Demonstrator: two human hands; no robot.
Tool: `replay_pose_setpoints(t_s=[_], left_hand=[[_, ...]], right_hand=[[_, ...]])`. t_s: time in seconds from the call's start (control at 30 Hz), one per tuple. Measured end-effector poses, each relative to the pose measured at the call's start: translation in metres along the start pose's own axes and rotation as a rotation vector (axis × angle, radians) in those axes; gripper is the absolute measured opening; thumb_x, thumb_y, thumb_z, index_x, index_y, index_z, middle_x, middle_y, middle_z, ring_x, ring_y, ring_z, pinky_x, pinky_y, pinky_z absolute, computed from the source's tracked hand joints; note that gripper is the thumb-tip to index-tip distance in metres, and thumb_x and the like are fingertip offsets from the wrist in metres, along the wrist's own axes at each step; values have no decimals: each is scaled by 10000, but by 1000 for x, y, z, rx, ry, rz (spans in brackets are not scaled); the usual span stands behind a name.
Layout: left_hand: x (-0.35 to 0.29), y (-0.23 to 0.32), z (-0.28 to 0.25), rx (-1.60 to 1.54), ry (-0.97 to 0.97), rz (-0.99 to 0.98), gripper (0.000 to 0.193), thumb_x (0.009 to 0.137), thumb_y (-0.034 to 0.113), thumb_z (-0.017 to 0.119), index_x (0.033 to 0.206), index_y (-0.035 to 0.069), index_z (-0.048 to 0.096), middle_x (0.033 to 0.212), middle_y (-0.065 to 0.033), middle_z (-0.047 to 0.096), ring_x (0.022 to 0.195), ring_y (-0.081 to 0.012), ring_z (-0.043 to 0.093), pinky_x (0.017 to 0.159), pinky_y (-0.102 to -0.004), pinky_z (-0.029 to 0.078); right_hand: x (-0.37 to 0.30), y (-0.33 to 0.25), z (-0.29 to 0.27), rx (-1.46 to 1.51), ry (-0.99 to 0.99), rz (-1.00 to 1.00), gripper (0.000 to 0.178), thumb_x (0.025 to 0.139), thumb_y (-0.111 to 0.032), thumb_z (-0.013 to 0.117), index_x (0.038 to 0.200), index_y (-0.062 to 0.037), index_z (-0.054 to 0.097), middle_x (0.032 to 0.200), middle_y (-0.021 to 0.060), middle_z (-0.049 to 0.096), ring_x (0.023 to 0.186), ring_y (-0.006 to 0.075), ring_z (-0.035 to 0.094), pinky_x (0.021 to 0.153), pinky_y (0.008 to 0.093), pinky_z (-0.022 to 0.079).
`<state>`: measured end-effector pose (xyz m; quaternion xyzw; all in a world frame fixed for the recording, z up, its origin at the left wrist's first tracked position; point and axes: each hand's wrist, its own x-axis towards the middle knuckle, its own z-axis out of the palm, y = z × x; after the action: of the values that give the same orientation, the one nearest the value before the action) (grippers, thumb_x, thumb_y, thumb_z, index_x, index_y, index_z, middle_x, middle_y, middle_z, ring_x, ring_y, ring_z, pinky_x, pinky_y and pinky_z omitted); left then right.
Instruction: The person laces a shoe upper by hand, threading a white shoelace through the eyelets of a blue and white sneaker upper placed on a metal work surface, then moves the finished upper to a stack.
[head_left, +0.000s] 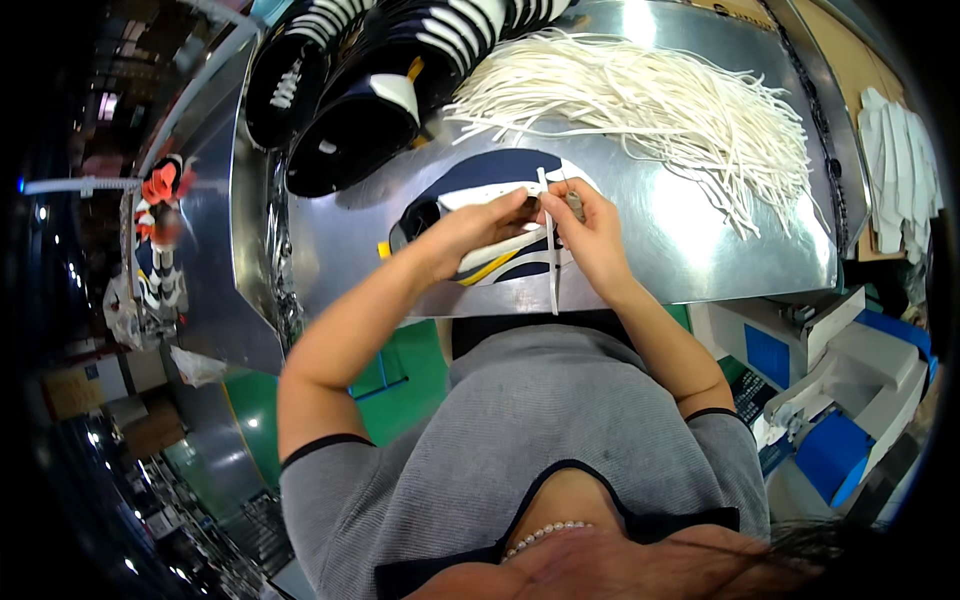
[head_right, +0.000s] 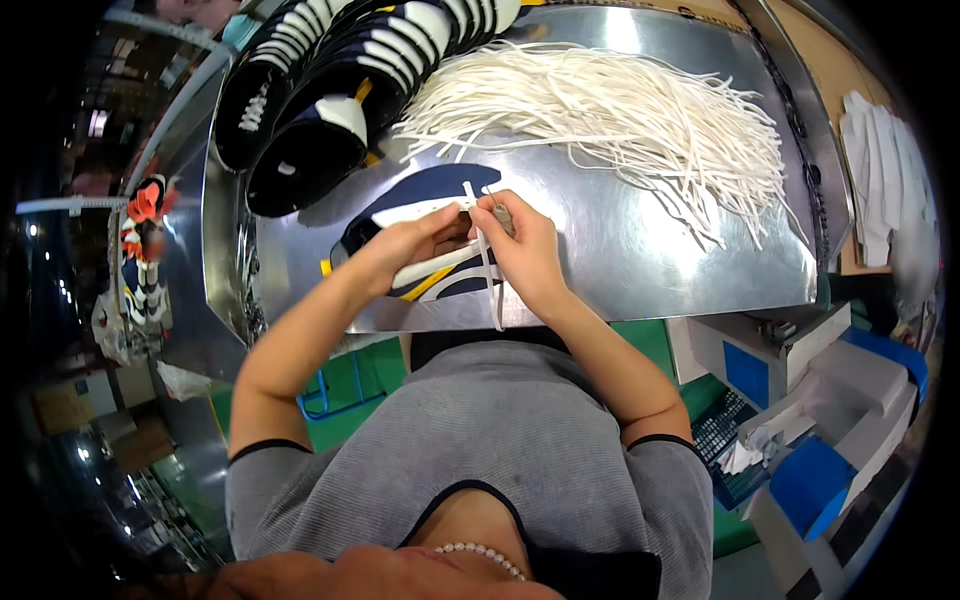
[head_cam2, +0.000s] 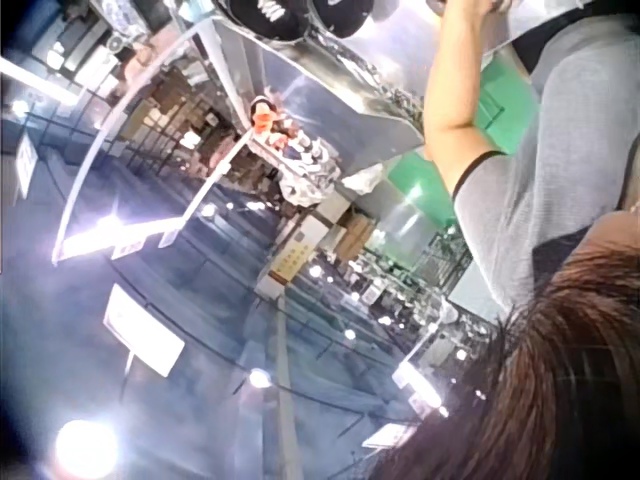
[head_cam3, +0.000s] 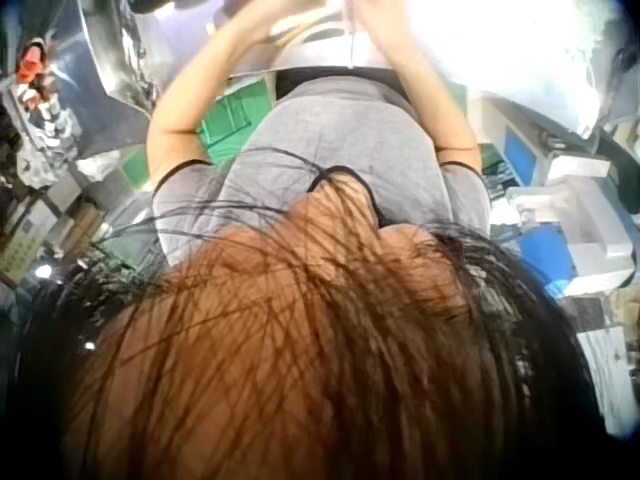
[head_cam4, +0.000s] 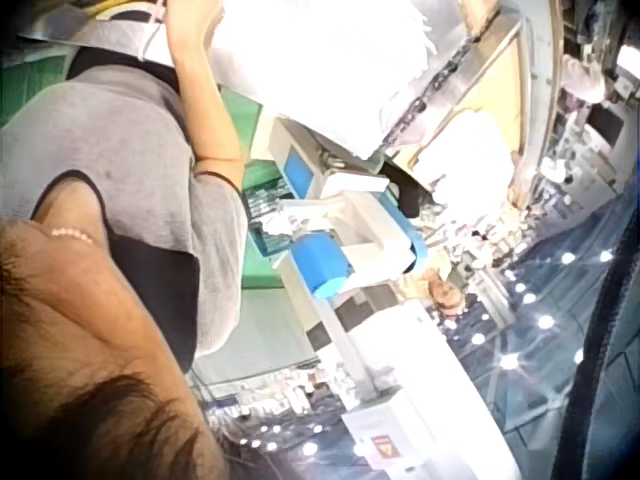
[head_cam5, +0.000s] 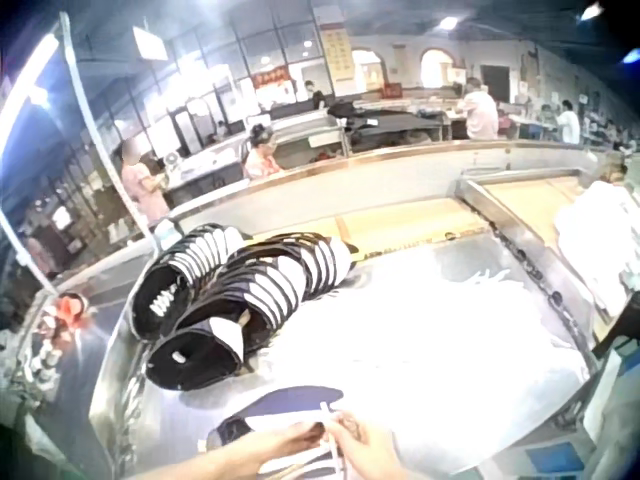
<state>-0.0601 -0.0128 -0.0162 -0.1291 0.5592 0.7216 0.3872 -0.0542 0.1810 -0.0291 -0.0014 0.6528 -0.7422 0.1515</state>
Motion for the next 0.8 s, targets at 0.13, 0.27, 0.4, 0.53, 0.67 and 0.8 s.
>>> replay_pose_setpoints(t_s=[0.13, 0.27, 0.4, 0.53, 0.67, 0.8], left_hand=[[-27, -5, 25, -43, 136, 181, 586, 1069, 377, 444, 1410, -99, 437, 1403, -197, 536, 1337, -275, 491, 1162, -391, 345], [-31, -9, 36, -71, -24, 382, 469, 1065, 407, 463, 1267, 10, 609, 1173, -77, 640, 1068, -141, 578, 937, -278, 450], [-29, -23, 42, 77, 344, 474, 249, 1031, 189, 565, 1155, -1, 670, 927, -43, 691, 830, -109, 631, 772, -235, 508], [-33, -25, 41, -42, 162, 465, 360, 1047, 320, 537, 1208, 19, 651, 1065, -34, 669, 983, -104, 611, 856, -246, 486], [-43, -13, 54, -78, 322, 476, 160, 977, 126, 651, 1082, 16, 701, 949, -26, 697, 867, -105, 637, 778, -244, 501], [-43, -18, 49, -22, 353, 523, 145, 973, 119, 653, 1063, 19, 704, 951, -26, 696, 864, -103, 635, 775, -245, 500]], right_hand=[[-18, -17, -4, 229, -101, -5, 131, 980, -158, 640, 986, -31, 671, 772, 4, 686, 595, -1, 486, 514, 192, 363], [-19, -30, -2, 70, -113, 23, 150, 964, -165, 660, 916, -28, 697, 692, -11, 675, 563, 13, 490, 501, 193, 373], [-15, -25, -7, 77, -182, 66, 145, 943, -179, 679, 908, -40, 701, 685, -7, 672, 552, 15, 491, 481, 203, 360], [-17, -31, -1, -7, -140, 47, 135, 940, -160, 679, 889, -36, 697, 685, 0, 674, 572, 22, 515, 507, 203, 379], [-20, -35, 0, -63, -176, 82, 142, 944, -149, 675, 891, -17, 684, 706, 17, 680, 634, 38, 577, 572, 217, 433], [-29, -44, -2, -140, -254, 71, 160, 958, -159, 666, 982, -2, 648, 771, 47, 698, 707, 63, 621, 648, 241, 480]])
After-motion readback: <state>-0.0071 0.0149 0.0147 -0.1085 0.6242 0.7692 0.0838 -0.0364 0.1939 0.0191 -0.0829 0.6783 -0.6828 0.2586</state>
